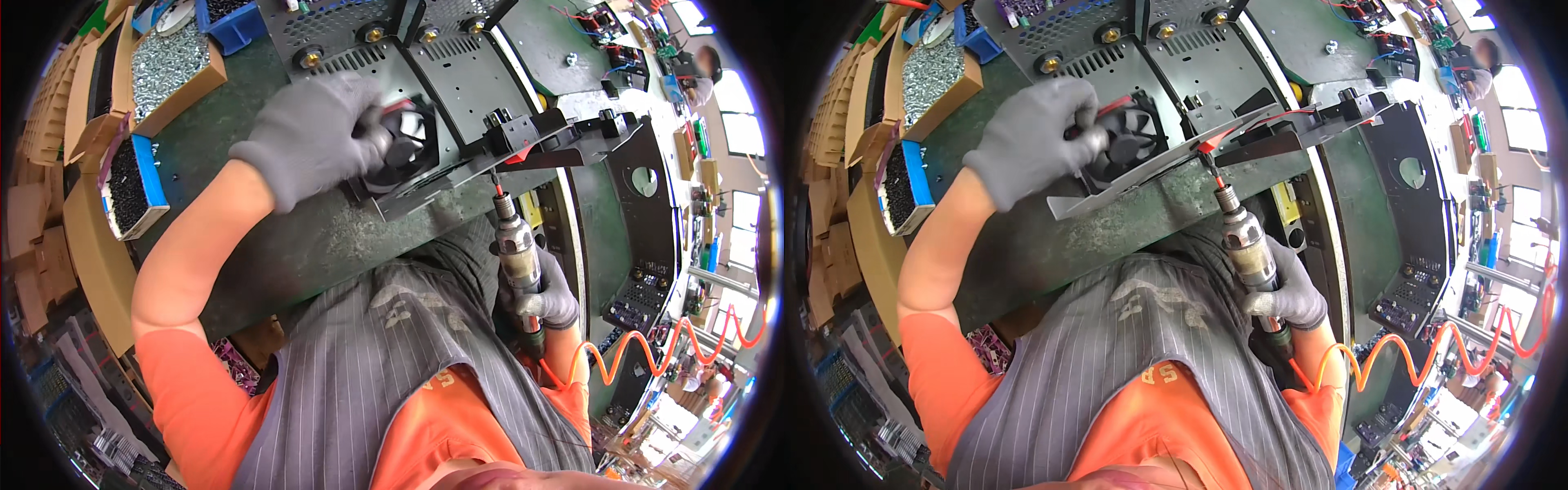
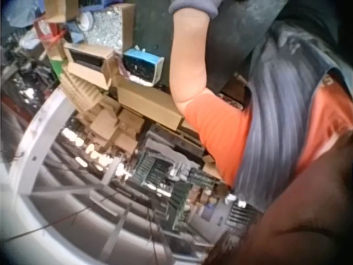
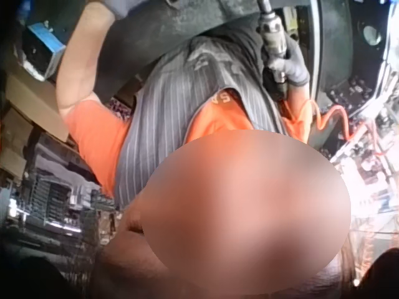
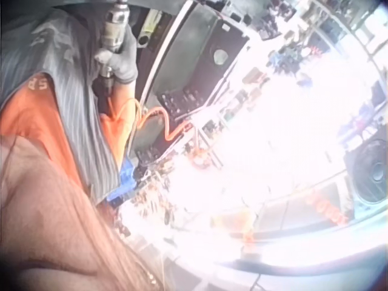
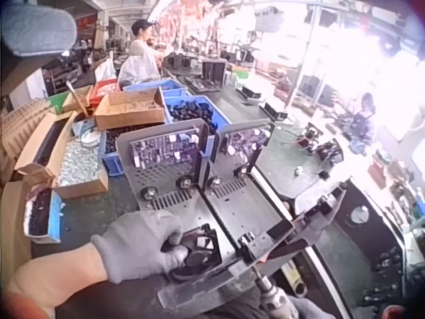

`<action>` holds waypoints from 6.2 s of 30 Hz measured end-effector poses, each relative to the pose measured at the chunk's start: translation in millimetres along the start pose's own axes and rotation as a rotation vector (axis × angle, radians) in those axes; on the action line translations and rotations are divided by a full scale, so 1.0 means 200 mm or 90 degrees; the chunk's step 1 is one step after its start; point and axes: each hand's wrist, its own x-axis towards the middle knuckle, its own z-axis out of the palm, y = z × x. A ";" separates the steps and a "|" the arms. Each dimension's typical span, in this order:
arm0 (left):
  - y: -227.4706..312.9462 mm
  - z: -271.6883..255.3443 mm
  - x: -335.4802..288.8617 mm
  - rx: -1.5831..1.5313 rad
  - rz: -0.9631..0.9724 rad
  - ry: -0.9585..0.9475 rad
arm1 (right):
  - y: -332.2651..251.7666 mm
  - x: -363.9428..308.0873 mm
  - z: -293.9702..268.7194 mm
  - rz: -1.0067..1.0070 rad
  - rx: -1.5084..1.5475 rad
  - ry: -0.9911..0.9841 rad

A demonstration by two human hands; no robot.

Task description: The person uses a pneumatic screwdriver to fasten screws into a metal chassis containing electronic components and cooling fans. They handle the device, repositioning it on the workbench to access different screw holes and secure the casing.

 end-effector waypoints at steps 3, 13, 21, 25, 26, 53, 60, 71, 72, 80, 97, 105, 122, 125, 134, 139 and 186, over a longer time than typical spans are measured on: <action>0.04 0.05 -0.06 -0.438 -0.044 -0.144 | -0.03 -0.01 -0.01 0.037 0.008 -0.012; 0.01 0.09 0.05 -0.735 -0.102 -0.270 | -0.18 -0.05 0.08 0.099 -0.019 0.027; 0.03 0.08 0.09 -0.698 -0.075 -0.304 | -0.18 -0.06 0.13 0.077 -0.022 0.116; 0.05 0.08 0.08 -0.657 -0.057 -0.289 | -0.18 -0.06 0.11 0.094 -0.028 0.113; 0.05 0.08 0.08 -0.653 -0.051 -0.287 | -0.19 -0.06 0.11 0.097 -0.031 0.106; 0.28 -0.11 0.21 0.448 0.226 -0.130 | 0.25 0.08 0.01 -0.030 -0.095 -0.054; 0.02 0.13 0.05 -0.340 0.127 -0.081 | 0.31 0.20 0.01 -0.116 -0.034 -0.088; -0.04 0.32 -0.27 -0.373 0.125 0.139 | 0.33 0.21 0.03 -0.158 -0.130 -0.154; -0.03 0.33 -0.27 -0.468 0.083 0.136 | 0.32 0.20 0.03 -0.157 -0.134 -0.144; -0.07 0.39 -0.28 -0.600 0.104 0.180 | 0.25 0.15 0.11 -0.202 -0.193 -0.226; -0.63 -0.12 -0.88 0.590 -0.270 0.160 | 0.37 0.18 0.19 -0.074 -0.083 -0.155; -0.68 -0.04 -0.84 0.605 -0.224 0.265 | 0.36 0.18 0.22 -0.072 -0.082 -0.150; -0.58 0.00 -0.72 0.527 -0.493 0.010 | 0.33 0.21 0.26 -0.035 -0.114 -0.220; -0.55 -0.02 -0.69 0.512 -0.510 -0.022 | 0.35 0.21 0.26 -0.049 -0.099 -0.222; -0.09 0.34 -0.72 -1.019 -0.325 -0.008 | 0.20 0.11 0.31 -0.098 -0.088 -0.290; 0.15 0.52 -0.64 -1.320 -0.296 0.090 | 0.16 0.03 0.29 -0.047 -0.073 -0.297; 0.30 0.57 -0.44 -0.222 0.037 0.528 | -0.54 0.11 0.32 -0.503 -0.151 -0.079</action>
